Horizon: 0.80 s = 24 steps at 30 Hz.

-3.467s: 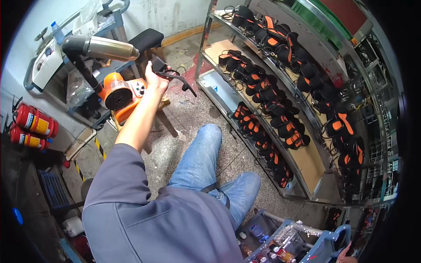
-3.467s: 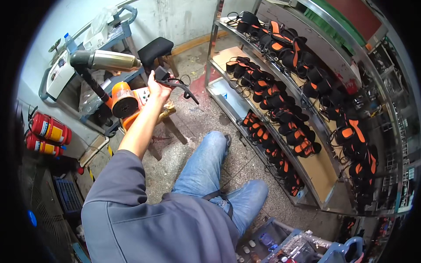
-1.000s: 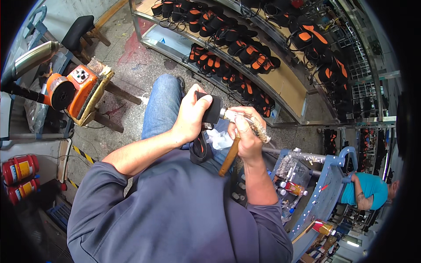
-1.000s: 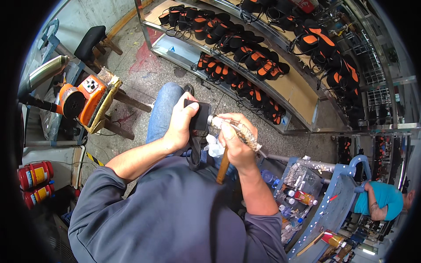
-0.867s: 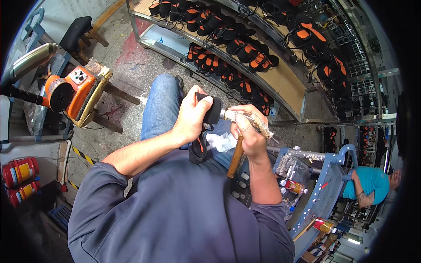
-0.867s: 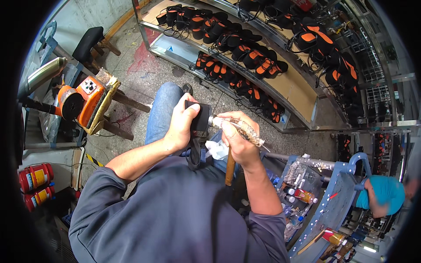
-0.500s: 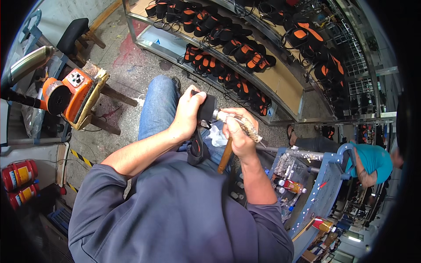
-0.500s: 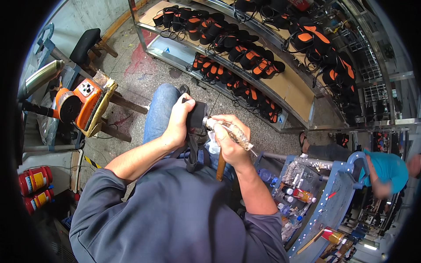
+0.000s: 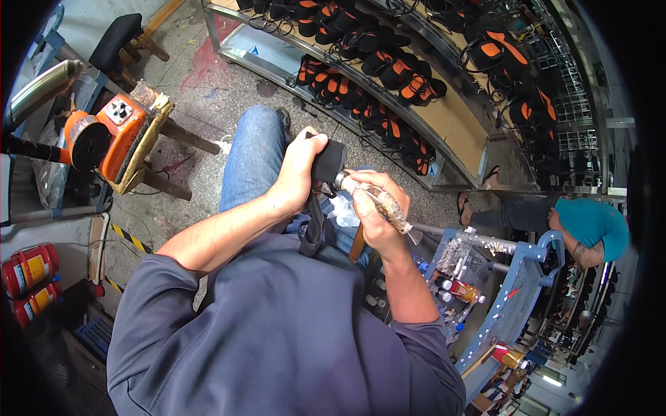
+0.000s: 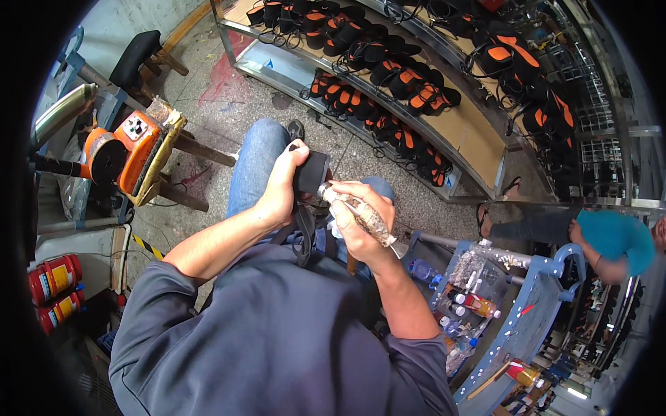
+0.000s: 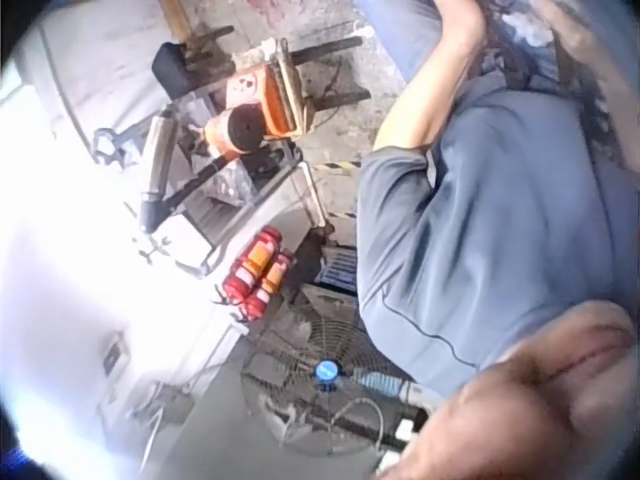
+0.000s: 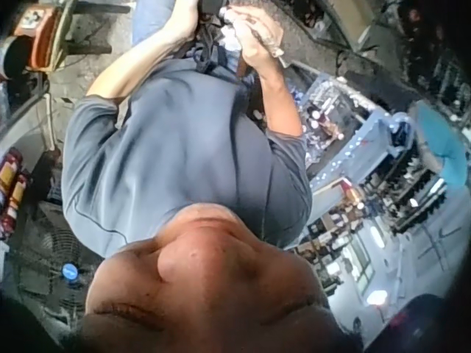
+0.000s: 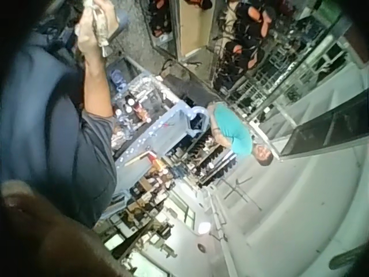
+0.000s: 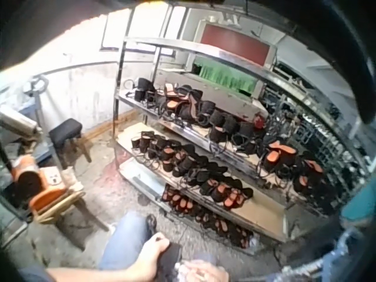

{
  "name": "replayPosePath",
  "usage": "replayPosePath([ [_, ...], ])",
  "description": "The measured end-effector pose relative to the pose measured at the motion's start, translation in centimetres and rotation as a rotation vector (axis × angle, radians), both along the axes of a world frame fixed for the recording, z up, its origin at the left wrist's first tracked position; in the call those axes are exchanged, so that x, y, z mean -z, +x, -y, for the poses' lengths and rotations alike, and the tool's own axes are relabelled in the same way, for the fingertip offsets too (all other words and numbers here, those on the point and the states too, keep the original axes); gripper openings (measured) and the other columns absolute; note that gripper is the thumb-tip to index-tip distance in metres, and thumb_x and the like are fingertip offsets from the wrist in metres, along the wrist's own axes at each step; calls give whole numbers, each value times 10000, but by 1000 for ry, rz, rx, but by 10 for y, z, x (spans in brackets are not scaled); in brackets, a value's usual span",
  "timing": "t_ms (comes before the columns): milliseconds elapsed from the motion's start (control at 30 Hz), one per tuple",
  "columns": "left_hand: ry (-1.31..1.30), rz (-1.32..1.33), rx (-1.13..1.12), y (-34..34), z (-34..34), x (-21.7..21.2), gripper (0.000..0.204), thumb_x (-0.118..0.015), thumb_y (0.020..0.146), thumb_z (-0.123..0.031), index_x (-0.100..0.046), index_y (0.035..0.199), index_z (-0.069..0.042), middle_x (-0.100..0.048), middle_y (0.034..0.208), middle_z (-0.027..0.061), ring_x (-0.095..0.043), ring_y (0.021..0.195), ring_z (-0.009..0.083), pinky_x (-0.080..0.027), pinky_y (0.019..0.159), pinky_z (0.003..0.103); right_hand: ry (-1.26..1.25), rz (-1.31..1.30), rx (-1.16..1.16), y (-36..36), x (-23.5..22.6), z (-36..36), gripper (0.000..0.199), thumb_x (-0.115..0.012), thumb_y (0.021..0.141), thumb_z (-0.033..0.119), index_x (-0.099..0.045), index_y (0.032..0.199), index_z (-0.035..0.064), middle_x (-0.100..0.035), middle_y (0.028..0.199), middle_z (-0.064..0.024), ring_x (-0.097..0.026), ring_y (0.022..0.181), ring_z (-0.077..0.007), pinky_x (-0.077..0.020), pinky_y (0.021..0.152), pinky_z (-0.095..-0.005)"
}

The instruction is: Cleaning shoe soles and components with a cloth and liquid, and dusting storage racks with a feather duster.

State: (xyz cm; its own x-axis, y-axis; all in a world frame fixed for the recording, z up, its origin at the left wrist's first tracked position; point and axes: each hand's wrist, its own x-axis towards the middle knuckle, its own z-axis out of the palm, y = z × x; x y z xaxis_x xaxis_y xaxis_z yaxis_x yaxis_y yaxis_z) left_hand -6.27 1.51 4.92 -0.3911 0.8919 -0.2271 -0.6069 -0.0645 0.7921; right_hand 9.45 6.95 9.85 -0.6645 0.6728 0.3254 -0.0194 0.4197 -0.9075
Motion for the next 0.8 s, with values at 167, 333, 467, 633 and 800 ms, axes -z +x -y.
replayPosePath([
  [167, -9, 74, 36, -1, 5, 2, 194, -439, 982, -322, -459, 935, -134, -617, 812, 57, -466, 578, 72, -340, 482, 198, 29, -9, -93, -2, -1, -9, 244, -641, 791, -30, -662, 1032, -63, -725, 994, -185, -688, 801, -252, -558, 735, -310],
  [333, -2, -37, -32, 1, 8, 20, 189, -435, 983, -312, -462, 934, -131, -617, 813, 67, -460, 572, 76, -340, 471, 204, 115, -31, -100, -4, 17, -6, 243, -640, 786, -36, -663, 1026, -65, -723, 983, -181, -682, 789, -250, -553, 720, -304],
  [467, 42, -105, -106, -4, -5, 39, 194, -435, 982, -307, -462, 930, -123, -614, 809, 70, -455, 564, 78, -340, 462, 220, 101, 11, -102, -11, 22, -12, 244, -642, 785, -35, -663, 1026, -65, -722, 973, -177, -676, 775, -237, -546, 704, -296],
  [633, 17, -133, -158, 2, 2, 42, 210, -436, 977, -313, -465, 931, -110, -613, 805, 70, -465, 557, 87, -348, 457, 242, 3, 136, -74, -4, 15, -2, 259, -599, 808, -16, -660, 1056, -56, -709, 1027, -182, -651, 844, -224, -526, 784, -299],
  [800, -14, -115, -113, 2, 7, 17, 252, -438, 980, -343, -483, 948, -97, -614, 803, 65, -474, 558, 86, -359, 465, 243, 35, 106, -79, -2, 7, -4, 253, -576, 829, -16, -662, 1065, -48, -703, 1045, -191, -623, 778, -184, -512, 726, -271],
])
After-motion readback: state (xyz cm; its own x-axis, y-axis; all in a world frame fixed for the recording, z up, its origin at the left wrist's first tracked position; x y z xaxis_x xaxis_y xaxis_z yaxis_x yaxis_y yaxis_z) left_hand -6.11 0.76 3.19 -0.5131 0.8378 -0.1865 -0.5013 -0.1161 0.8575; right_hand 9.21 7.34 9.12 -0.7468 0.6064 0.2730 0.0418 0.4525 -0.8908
